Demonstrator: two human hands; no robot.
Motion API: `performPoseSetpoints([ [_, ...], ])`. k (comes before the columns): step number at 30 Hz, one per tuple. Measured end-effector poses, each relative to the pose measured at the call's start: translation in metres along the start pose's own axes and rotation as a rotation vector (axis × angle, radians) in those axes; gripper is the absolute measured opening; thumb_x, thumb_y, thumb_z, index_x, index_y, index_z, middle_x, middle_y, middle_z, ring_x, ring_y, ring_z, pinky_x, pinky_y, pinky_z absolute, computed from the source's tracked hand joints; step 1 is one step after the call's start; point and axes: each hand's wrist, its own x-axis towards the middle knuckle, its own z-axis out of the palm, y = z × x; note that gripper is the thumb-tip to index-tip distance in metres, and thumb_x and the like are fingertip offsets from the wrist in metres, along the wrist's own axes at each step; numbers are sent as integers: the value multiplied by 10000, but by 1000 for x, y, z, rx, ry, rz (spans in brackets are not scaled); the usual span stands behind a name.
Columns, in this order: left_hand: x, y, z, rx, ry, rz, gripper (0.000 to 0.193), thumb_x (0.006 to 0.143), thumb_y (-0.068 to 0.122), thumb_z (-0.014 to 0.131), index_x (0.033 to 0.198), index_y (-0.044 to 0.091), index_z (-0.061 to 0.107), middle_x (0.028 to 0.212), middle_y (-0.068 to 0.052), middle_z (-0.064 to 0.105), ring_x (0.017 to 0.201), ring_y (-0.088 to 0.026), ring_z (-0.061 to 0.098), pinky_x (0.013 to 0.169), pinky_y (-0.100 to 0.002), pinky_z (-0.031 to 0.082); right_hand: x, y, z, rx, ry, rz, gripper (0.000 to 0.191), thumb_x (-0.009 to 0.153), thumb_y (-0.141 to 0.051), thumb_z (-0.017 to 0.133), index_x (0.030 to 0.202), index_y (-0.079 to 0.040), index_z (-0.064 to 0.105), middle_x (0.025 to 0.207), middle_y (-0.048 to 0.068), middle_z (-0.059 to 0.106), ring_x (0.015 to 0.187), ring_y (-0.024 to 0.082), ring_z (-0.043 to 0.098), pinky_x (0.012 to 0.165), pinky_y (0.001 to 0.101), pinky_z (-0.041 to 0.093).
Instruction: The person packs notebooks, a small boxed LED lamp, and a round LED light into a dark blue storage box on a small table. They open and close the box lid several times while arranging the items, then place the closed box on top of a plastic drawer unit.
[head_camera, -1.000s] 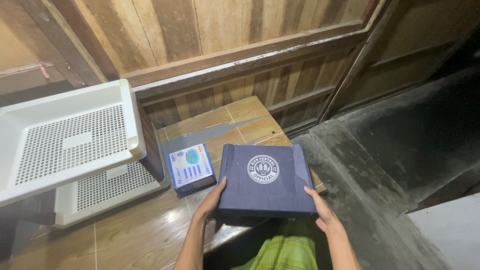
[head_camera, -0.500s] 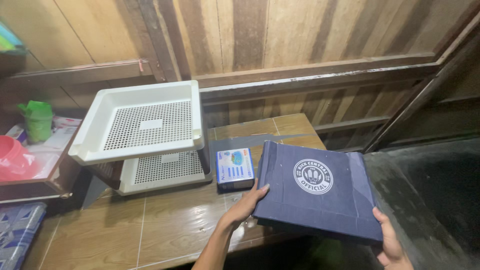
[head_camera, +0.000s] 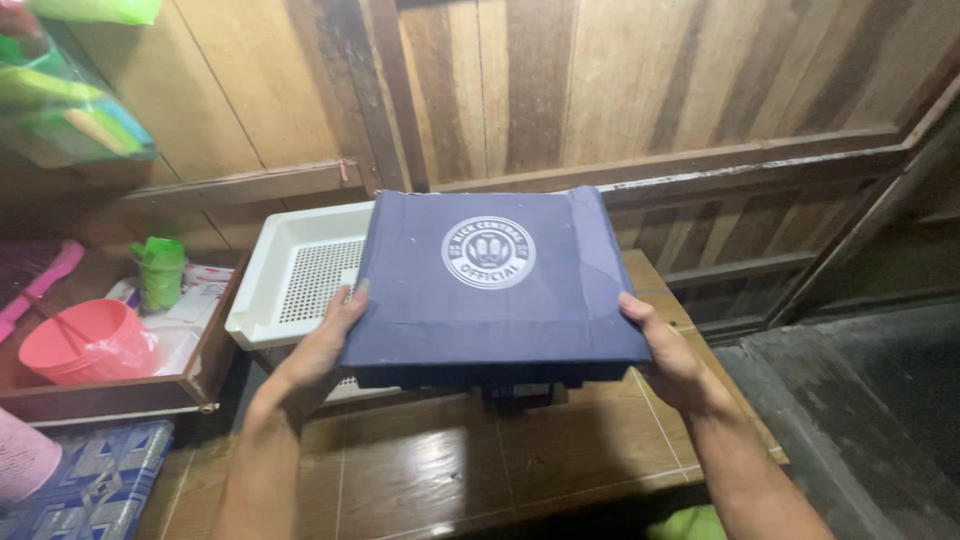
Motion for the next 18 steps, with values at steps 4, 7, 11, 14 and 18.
performPoseSetpoints([
  [4, 3, 20, -73, -102, 113, 53, 822, 864, 579, 578, 1547, 162, 390, 1504, -91, 533, 1355, -231, 531, 1084, -412, 440, 57, -22, 79, 27, -143, -18, 654, 989, -558, 509, 1242, 33, 626, 959, 137, 666, 867, 213, 628, 776, 368, 491],
  [7, 21, 23, -118, -135, 169, 55, 753, 877, 578, 597, 1495, 156, 514, 1391, -102, 622, 1180, -207, 602, 894, -400, 505, 94, -29, 128, 30, -197, 27, 663, 941, -594, 520, 1232, -8, 624, 937, 113, 654, 822, 194, 600, 745, 346, 485],
  [11, 53, 13, -176, -193, 198, 40, 693, 907, 571, 661, 1362, 49, 646, 1269, -98, 704, 1022, -173, 677, 739, -314, 567, 139, -23, 175, -23, -189, 22, 687, 915, -623, 553, 1242, -22, 623, 948, 97, 612, 781, 179, 532, 702, 339, 452],
  [14, 81, 1, -205, -319, 168, 66, 615, 863, 493, 689, 1316, 79, 636, 1263, -73, 714, 1043, -142, 725, 822, -308, 626, 172, -15, 197, -34, -140, 107, 679, 863, -629, 561, 1226, -59, 626, 970, 80, 648, 772, 179, 545, 687, 330, 414],
  [18, 107, -19, -226, -261, 279, 43, 621, 893, 537, 690, 1342, 109, 663, 1253, -46, 684, 1018, -141, 651, 819, -320, 522, 212, -4, 214, -73, -148, 135, 698, 850, -649, 558, 1232, -70, 630, 977, 80, 656, 779, 186, 543, 723, 346, 429],
])
